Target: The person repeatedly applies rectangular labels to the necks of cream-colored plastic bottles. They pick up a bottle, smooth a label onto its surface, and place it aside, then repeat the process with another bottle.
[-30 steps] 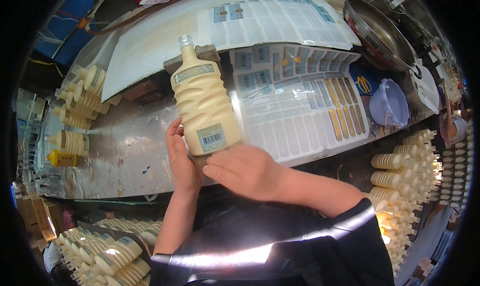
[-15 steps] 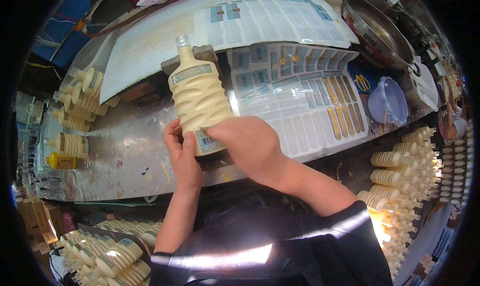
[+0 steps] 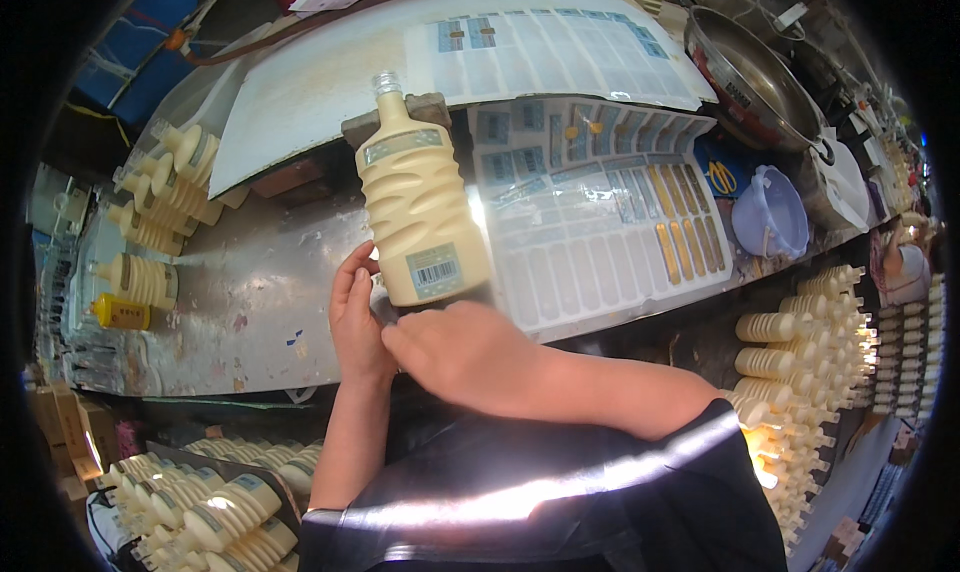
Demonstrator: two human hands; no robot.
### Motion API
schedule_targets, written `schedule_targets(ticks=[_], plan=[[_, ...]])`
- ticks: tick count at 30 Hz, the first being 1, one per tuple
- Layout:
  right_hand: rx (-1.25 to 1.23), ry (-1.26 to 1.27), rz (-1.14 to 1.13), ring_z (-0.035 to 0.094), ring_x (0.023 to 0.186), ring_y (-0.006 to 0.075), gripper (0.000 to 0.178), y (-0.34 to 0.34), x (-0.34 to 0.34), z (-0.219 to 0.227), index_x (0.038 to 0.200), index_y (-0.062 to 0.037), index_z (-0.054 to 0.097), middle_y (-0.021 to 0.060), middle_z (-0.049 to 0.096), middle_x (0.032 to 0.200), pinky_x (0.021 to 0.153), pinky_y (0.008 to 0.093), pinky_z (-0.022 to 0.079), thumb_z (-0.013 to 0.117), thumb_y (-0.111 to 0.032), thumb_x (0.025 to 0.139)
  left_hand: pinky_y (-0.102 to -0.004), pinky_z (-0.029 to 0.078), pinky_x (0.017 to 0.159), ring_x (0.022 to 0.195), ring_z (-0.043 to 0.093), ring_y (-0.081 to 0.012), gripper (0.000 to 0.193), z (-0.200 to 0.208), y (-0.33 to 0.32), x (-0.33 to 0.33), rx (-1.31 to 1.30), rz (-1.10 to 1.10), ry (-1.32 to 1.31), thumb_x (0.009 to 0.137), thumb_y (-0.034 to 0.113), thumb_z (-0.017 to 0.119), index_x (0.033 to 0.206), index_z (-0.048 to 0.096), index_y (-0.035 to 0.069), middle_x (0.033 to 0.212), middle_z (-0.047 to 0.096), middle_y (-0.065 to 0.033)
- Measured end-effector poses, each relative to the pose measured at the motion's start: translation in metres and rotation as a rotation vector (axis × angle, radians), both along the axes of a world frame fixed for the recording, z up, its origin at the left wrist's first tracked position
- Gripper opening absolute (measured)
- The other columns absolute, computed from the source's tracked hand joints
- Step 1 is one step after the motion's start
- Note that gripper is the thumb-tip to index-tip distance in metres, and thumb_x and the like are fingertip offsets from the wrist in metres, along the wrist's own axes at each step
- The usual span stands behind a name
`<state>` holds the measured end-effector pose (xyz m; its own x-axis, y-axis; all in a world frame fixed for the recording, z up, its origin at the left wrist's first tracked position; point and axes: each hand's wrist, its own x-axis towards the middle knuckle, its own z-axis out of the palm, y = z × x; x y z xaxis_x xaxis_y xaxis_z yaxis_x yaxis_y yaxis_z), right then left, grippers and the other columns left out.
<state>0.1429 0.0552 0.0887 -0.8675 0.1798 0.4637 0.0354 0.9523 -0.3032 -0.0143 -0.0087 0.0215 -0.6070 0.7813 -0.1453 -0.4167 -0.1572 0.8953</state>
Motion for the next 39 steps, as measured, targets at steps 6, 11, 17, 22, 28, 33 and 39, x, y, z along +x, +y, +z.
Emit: schedule_targets(ticks=[6,11,17,22,28,33,39], plan=[[-0.407,0.123,-0.502,0.068,0.066,0.0396,0.023,0.012,-0.006,0.001,0.114,-0.0068,0.062,0.0176,0.068,0.073,0.061,0.0474,0.055,0.064,-0.017,0.094,-0.0314,0.039,0.105,0.113,0.049,-0.0143,0.045,-0.006,0.0,0.013,-0.1,0.032,0.287,0.102,0.017,0.062,0.142,0.05,0.003,0.115,0.052,-0.003],[-0.623,0.057,-0.792,0.07,0.068,0.0433,0.03,0.037,0.015,-0.011,0.119,-0.0093,0.057,0.0205,0.069,0.071,0.065,0.0509,0.055,0.062,-0.027,0.096,-0.0409,0.041,0.109,0.124,0.049,-0.0272,0.074,-0.012,0.011,0.016,-0.244,0.04,0.57,0.089,0.023,0.075,0.148,0.037,-0.001,0.133,0.046,-0.0158],[-0.742,0.064,-0.694,0.067,0.076,0.0491,0.035,0.023,0.013,-0.019,0.125,-0.0093,0.053,0.0245,0.07,0.079,0.069,0.0548,0.052,0.062,-0.029,0.097,-0.0463,0.037,0.112,0.128,0.048,-0.0351,0.071,-0.007,0.026,0.021,-0.268,0.112,0.635,0.092,0.028,0.069,0.146,0.038,-0.005,0.137,0.046,-0.0233],[-0.695,0.085,-0.688,0.068,0.079,0.0481,0.035,0.05,0.013,-0.032,0.127,-0.0084,0.053,0.0247,0.07,0.083,0.071,0.0535,0.052,0.061,-0.027,0.099,-0.0461,0.035,0.112,0.127,0.047,-0.0344,0.062,-0.023,0.023,0.017,-0.206,0.126,0.704,0.098,0.03,0.06,0.145,0.04,-0.006,0.137,0.047,-0.0222],[-0.452,0.262,-0.585,0.072,0.08,0.0316,0.021,0.062,0.011,-0.032,0.116,-0.0049,0.066,0.0167,0.075,0.099,0.074,0.0365,0.057,0.068,-0.013,0.097,-0.0443,0.036,0.111,0.126,0.047,-0.0317,0.065,-0.017,0.021,0.016,-0.235,0.07,0.633,0.096,0.025,0.066,0.147,0.038,-0.004,0.136,0.047,-0.0204],[-0.025,0.323,-0.201,0.074,0.082,0.0258,0.022,0.045,0.026,-0.027,0.102,-0.0049,0.074,0.0112,0.076,0.102,0.073,0.0318,0.057,0.073,0.002,0.081,-0.0393,0.039,0.108,0.125,0.047,-0.0253,0.063,-0.007,0.018,0.013,-0.146,0.026,0.424,0.096,0.022,0.067,0.147,0.038,-0.003,0.135,0.047,-0.0155],[0.039,0.268,-0.202,0.071,0.092,0.0263,0.033,0.031,0.01,0.003,0.102,-0.003,0.073,0.0107,0.074,0.106,0.08,0.0358,0.054,0.074,-0.004,0.07,-0.0312,0.044,0.103,0.113,0.054,-0.0144,0.041,-0.011,0.013,0.006,-0.129,0.054,0.307,0.104,0.013,0.058,0.142,0.046,0.002,0.125,0.056,-0.0075]])
